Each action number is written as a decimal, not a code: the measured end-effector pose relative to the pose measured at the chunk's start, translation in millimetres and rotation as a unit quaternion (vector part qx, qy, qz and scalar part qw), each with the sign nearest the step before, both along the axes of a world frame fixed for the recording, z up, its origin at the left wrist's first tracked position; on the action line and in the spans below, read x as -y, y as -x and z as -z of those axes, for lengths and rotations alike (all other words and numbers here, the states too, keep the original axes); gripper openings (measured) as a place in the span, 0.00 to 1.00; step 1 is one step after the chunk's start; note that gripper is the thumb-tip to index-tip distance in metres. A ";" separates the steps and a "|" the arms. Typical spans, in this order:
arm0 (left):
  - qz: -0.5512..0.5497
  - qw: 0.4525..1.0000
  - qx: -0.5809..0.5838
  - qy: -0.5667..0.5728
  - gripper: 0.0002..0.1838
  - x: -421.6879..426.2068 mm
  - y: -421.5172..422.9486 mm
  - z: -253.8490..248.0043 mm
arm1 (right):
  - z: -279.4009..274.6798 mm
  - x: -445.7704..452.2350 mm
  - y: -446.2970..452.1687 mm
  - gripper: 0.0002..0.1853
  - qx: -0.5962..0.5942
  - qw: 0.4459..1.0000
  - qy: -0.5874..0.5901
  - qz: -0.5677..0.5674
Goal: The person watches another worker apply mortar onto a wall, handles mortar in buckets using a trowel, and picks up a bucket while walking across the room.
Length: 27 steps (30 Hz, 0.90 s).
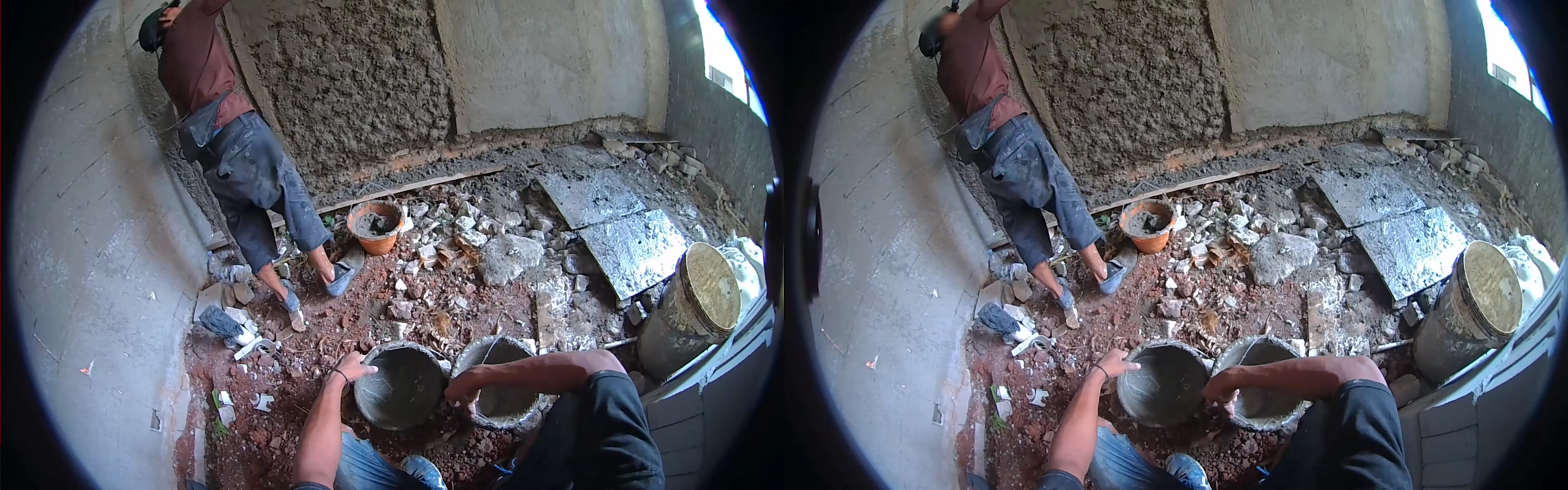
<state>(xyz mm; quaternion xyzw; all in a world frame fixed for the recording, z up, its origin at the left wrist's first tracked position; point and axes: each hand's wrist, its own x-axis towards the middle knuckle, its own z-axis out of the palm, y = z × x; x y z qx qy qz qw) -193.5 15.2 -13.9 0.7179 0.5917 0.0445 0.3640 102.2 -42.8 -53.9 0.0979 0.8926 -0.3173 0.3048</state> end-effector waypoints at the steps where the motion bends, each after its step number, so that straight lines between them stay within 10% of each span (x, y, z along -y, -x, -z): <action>1: 0.002 1.000 -0.001 -0.001 0.24 -0.5 0.6 1.0 | -0.4 -0.1 -2.0 0.29 0.001 1.000 -0.001 0.000; 27: -0.008 0.999 -0.032 0.029 0.18 -4.5 0.4 6.5 | 7.5 -1.0 -2.8 0.25 -0.014 1.000 0.011 0.018</action>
